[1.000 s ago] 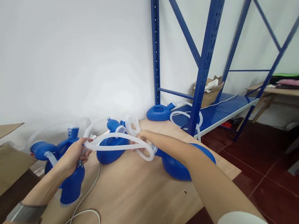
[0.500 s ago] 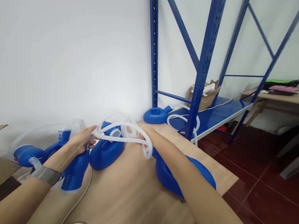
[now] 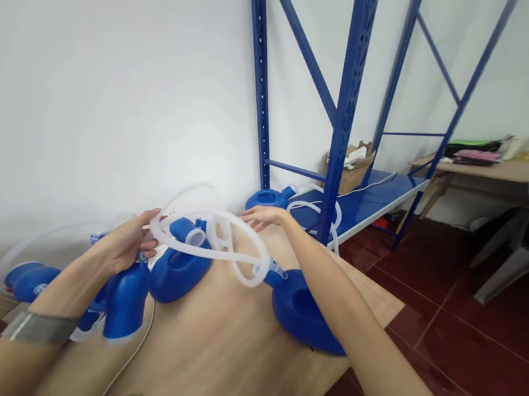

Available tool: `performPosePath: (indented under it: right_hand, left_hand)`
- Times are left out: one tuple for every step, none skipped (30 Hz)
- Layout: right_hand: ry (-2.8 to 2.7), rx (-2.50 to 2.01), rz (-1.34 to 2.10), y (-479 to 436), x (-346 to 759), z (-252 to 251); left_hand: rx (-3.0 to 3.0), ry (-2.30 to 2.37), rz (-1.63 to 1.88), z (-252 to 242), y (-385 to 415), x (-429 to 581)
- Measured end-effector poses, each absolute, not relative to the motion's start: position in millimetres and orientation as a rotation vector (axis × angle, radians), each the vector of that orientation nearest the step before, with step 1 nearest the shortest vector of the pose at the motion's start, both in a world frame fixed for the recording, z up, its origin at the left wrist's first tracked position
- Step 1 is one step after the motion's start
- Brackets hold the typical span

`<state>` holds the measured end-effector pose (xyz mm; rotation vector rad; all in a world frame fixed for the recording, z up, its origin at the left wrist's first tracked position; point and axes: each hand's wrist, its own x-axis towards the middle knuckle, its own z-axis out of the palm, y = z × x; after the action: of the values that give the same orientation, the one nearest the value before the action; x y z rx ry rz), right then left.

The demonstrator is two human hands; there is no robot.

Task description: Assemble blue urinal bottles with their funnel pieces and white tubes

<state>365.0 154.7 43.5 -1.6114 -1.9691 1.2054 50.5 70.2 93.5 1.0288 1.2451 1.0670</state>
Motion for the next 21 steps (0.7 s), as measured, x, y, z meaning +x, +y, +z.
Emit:
performPosePath:
  right_hand:
    - [-1.973,-1.569,1.209,144.6,375.8,50.9]
    - [-1.988,-1.517,1.193,131.4,387.7,58.3]
    - [-2.031,-1.473,1.165,114.9,400.4,65.2]
    - [-2.107,-1.428,1.119,95.3,413.3,70.5]
    - [-2.172,-1.400,1.026,73.0,425.6,73.7]
    - [-2.214,-1.394,0.945,49.0,436.4,73.9]
    - [-2.245,-1.373,0.913,24.3,444.8,70.7]
    - [-2.291,-1.324,0.917,0.2,450.4,64.1]
    - [-2.375,-1.259,0.936,-22.2,452.9,54.2]
    - [-2.457,-1.215,0.923,-41.6,452.5,41.8]
    - [-2.526,-1.228,0.844,-57.5,449.8,27.7]
    - [-2.541,-1.289,0.716,-69.4,445.4,13.0]
    - [-2.520,-1.350,0.581,-77.5,440.3,-1.2]
    - [-2.490,-1.391,0.457,-82.0,435.2,-14.0]
    - [-2.459,-1.416,0.355,-83.6,430.5,-24.8]
    - [-2.422,-1.432,0.264,-83.1,426.8,-33.3]
    - [-2.386,-1.444,0.181,-81.3,424.0,-39.5]
    - [-2.350,-1.459,0.102,-79.1,422.2,-43.6]
    - [-2.319,-1.477,0.026,-77.0,421.3,-45.9]
    - [-2.300,-1.501,-0.046,-75.6,421.1,-47.0]
    - [-2.298,-1.527,-0.107,-75.2,421.3,-47.1]
  left_hand:
    - [1.040,1.247,1.058,93.5,62.2,45.4]
    - [1.054,1.242,1.040,92.8,54.0,40.2]
    - [1.066,1.236,1.014,91.5,45.5,35.1]
    - [1.074,1.232,0.987,90.0,36.8,30.1]
    - [1.078,1.233,0.967,88.8,28.0,25.4]
    - [1.080,1.240,0.958,88.2,19.4,20.9]
    - [1.078,1.262,0.957,88.5,11.3,16.8]
    - [1.072,1.291,0.962,89.8,4.0,13.0]
    - [1.063,1.315,0.967,92.2,-2.2,9.6]
    - [1.051,1.331,0.976,95.4,-7.0,6.6]
    - [1.040,1.340,0.987,99.3,-10.3,4.2]
    - [1.036,1.340,1.003,103.5,-12.1,2.5]
    - [1.039,1.327,1.025,107.7,-12.4,1.6]
    - [1.050,1.300,1.047,111.7,-11.6,1.8]
    - [1.062,1.269,1.066,115.3,-9.7,2.9]
    - [1.076,1.235,1.080,118.4,-7.3,4.9]
    - [1.092,1.199,1.084,121.0,-4.4,7.5]
    - [1.111,1.167,1.080,123.2,-1.5,10.3]
    - [1.134,1.138,1.069,125.1,1.3,13.0]
    - [1.150,1.109,1.086,126.8,3.6,15.2]
    - [1.146,1.053,1.202,128.4,5.4,16.8]
